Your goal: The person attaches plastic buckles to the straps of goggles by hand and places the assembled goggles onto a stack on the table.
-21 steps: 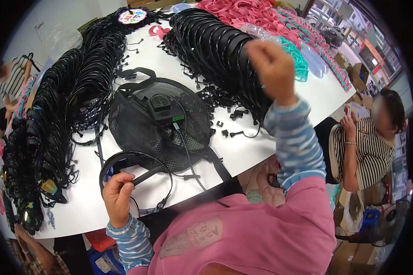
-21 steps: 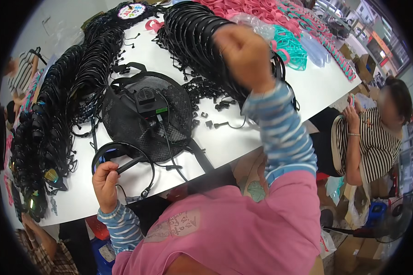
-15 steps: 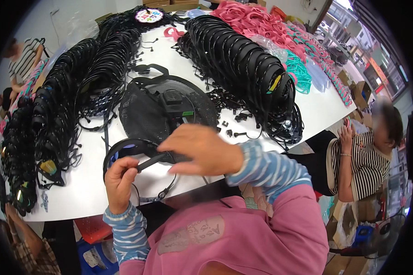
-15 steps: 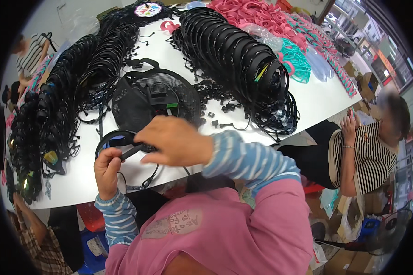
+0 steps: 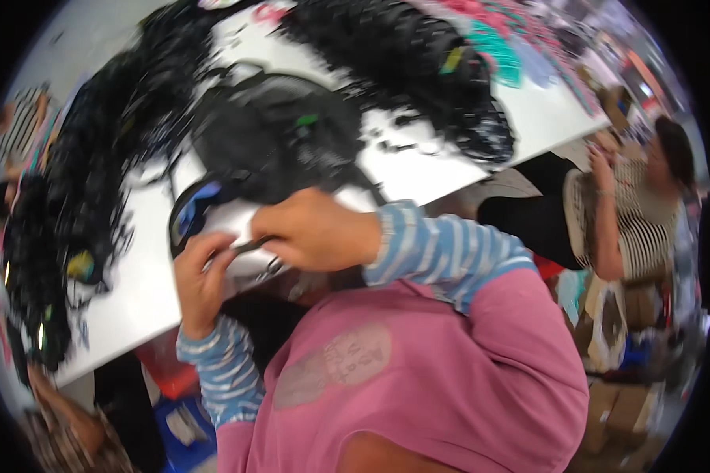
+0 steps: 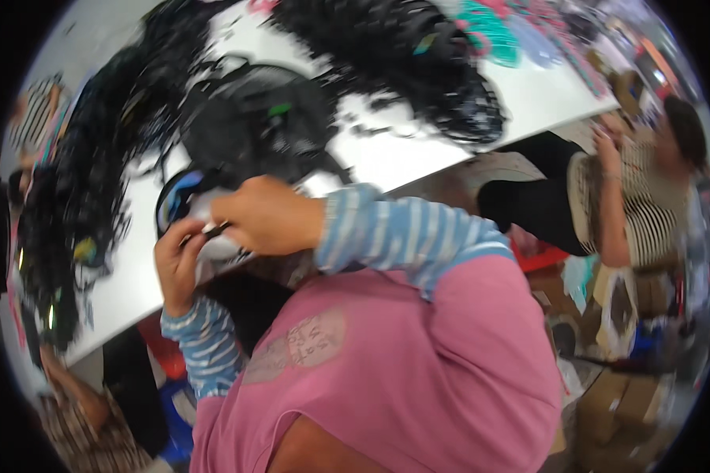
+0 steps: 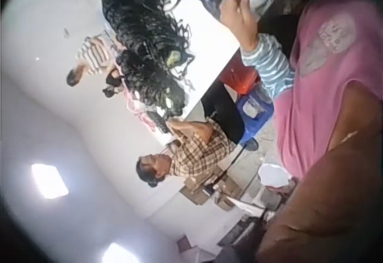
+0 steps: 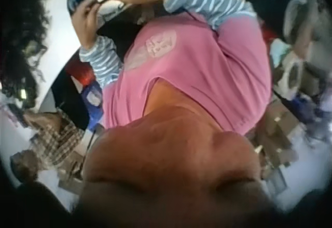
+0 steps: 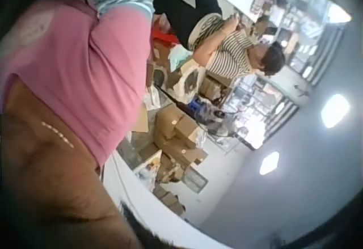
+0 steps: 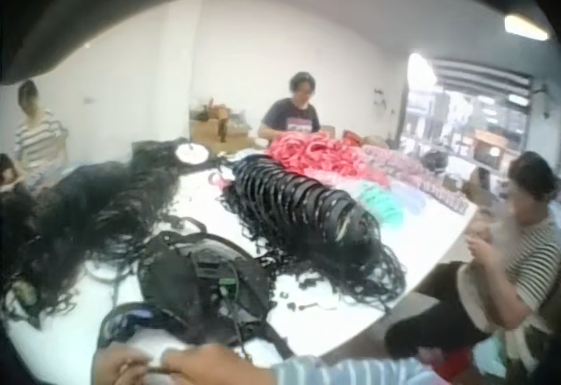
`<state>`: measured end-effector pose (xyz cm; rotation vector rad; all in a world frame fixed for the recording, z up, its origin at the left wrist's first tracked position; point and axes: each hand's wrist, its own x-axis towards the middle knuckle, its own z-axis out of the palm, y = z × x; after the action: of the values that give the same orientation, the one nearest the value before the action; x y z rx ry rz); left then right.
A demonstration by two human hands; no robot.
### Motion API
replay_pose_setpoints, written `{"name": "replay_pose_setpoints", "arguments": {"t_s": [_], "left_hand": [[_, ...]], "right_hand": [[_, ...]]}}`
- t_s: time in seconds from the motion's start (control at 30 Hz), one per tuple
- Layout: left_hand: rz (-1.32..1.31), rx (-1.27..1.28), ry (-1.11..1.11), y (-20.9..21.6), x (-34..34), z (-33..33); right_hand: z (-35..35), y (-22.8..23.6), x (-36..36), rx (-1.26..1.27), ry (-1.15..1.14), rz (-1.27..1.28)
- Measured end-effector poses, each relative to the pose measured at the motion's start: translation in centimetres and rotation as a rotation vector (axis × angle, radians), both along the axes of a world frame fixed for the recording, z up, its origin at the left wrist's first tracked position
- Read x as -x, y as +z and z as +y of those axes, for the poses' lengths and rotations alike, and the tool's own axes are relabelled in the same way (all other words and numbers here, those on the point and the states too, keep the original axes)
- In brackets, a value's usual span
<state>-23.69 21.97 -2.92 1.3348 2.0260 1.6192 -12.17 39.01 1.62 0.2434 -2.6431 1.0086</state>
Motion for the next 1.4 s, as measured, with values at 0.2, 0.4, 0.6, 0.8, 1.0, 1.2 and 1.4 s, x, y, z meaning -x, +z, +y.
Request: {"name": "replay_pose_setpoints", "arguments": {"t_s": [0.2,0.4,0.6,0.8,1.0,1.2,1.4], "left_hand": [[0.435,-0.147,-0.019,-0.4,10.7,-1.8],[0.325,-0.130,0.110,-7.2,13.4,-13.6],[0.047,-0.150,0.206,-9.4,17.8,-27.7],[-0.136,-0.457,0.184,-3.7,11.9,-34.9],[0.168,-0.625,0.426,5.7,4.6,-37.3],[0.134,-0.230,0.284,6.1,-0.5,-29.8],[-0.345,-0.200,0.138,6.3,-3.9,-24.2]], "right_hand": [[-3.6,-2.9,13.1,-0.062,-0.018,0.239],[-13.8,-8.7,16.6,-0.041,0.019,0.109],[-26.9,-12.0,20.3,-0.165,0.137,0.239],[-35.6,-10.3,16.3,-0.349,0.190,0.255],[-32.6,-2.6,8.8,0.350,0.115,0.064],[-27.0,1.1,4.8,0.665,0.158,-0.057],[-23.3,1.7,1.8,0.584,0.180,0.071]]}}
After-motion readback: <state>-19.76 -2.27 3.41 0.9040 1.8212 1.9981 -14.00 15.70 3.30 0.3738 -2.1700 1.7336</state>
